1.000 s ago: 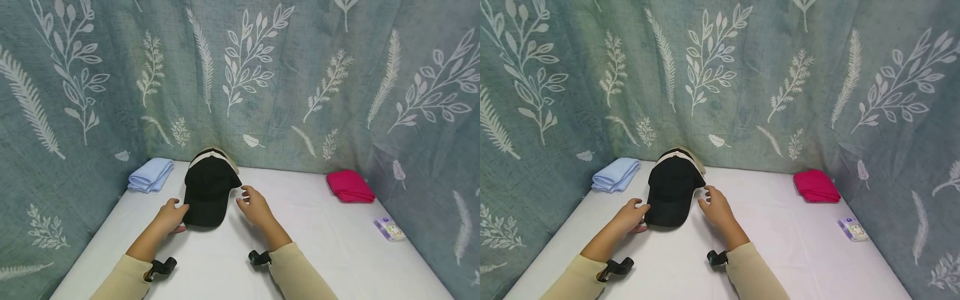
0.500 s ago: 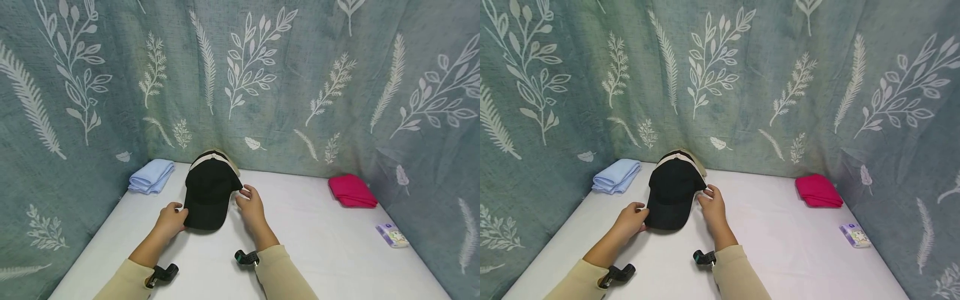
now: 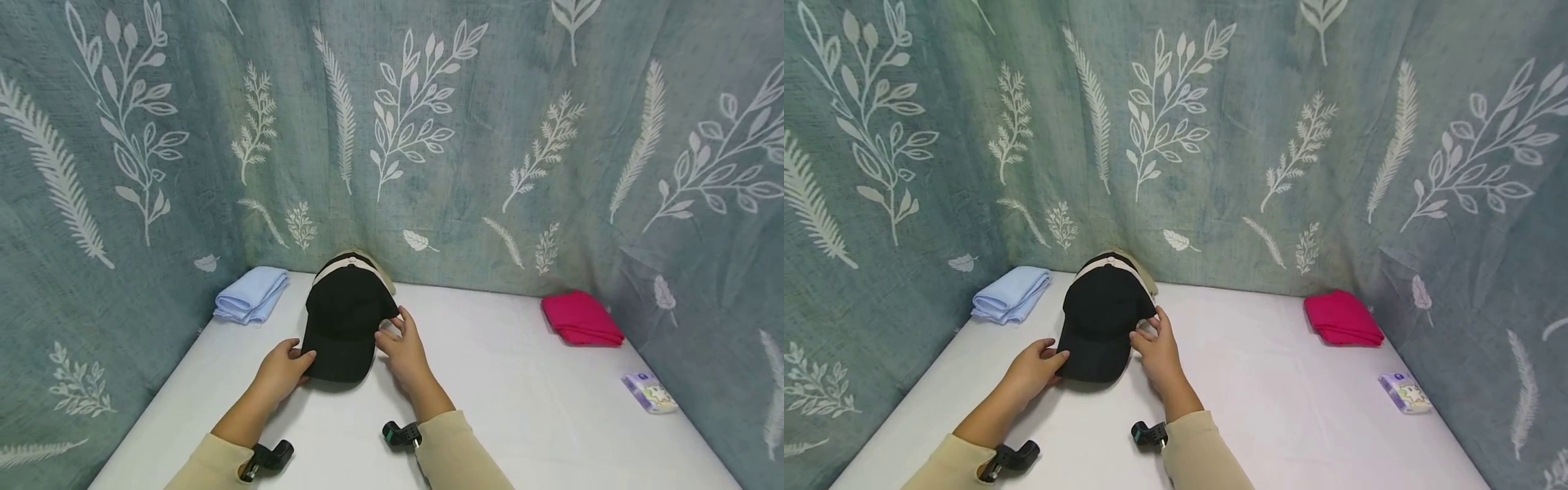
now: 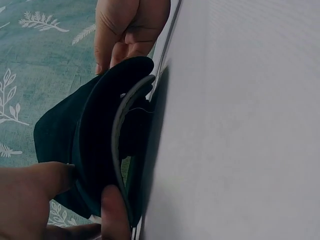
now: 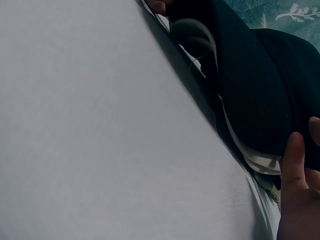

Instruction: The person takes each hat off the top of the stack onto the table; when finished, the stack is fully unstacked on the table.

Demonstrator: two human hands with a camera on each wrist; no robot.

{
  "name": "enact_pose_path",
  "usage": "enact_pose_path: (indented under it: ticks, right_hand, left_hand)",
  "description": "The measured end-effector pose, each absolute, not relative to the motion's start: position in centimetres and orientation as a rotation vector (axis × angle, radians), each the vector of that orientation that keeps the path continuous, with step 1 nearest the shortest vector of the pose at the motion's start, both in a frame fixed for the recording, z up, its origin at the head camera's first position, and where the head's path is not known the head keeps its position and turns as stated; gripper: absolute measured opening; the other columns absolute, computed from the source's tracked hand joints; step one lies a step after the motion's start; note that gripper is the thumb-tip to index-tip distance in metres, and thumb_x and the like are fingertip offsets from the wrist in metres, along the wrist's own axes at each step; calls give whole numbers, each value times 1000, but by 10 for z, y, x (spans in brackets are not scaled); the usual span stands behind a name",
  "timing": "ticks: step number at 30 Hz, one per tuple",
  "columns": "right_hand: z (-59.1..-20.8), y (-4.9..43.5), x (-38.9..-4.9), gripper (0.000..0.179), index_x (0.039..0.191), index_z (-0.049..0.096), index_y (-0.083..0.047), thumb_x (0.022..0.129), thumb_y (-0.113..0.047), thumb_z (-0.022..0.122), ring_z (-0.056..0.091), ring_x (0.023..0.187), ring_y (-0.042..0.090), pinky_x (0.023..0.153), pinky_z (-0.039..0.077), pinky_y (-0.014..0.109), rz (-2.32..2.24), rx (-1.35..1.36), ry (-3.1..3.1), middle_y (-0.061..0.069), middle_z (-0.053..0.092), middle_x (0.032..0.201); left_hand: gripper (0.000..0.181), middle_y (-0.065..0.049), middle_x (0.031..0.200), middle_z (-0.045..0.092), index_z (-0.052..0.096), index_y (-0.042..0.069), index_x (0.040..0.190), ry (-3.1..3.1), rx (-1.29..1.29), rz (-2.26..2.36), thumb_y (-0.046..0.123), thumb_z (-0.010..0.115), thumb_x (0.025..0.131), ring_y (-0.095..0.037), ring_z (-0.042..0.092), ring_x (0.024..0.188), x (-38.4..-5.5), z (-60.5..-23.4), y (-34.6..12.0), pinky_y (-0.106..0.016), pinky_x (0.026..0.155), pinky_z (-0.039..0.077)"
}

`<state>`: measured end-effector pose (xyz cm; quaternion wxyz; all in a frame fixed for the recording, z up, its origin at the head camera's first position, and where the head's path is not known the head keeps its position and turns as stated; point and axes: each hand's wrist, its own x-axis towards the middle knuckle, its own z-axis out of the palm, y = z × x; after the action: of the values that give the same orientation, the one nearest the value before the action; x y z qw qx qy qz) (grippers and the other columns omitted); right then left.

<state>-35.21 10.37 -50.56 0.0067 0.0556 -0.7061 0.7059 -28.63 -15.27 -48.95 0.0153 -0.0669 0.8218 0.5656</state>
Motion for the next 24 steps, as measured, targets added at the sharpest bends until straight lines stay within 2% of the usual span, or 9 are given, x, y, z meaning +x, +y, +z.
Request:
enact_pose_path:
  ticks: [5, 10, 18, 24]
  right_hand:
    - [-505, 103, -350, 85, 166, 23, -22, 97, -11, 71, 56, 139, 32, 100, 57, 34, 2245, 143, -2160, 14, 40, 162]
    - [-508, 103, -348, 84, 166, 22, -18, 98, -7, 70, 57, 136, 32, 99, 55, 28, 2336, 161, -2077, 17, 39, 159]
    - [-506, 106, -347, 78, 163, 30, -18, 96, -4, 68, 67, 111, 16, 90, 56, 21, 2368, 151, -1976, 14, 47, 150]
    - [-503, 111, -345, 77, 160, 35, -16, 94, 1, 68, 68, 103, 14, 89, 58, 23, 2410, 92, -1879, 14, 50, 142]
  left_hand:
    - [65, -31, 142, 53, 42, -7, 152, 2520, -203, 1815, 25, 69, 102, -36, 65, 115, -286, -490, -153, -33, 79, 64]
    - [66, -27, 139, 54, 44, -5, 151, 2495, -214, 1825, 20, 74, 97, -27, 67, 100, -285, -491, -154, -32, 73, 64]
    - [72, -23, 138, 50, 41, 0, 154, 2455, -181, 1853, 20, 77, 95, -21, 66, 90, -282, -489, -153, -33, 71, 64]
    - [69, -21, 136, 52, 43, 4, 154, 2449, -167, 1883, 19, 77, 95, -20, 66, 76, -277, -487, -145, -33, 68, 63]
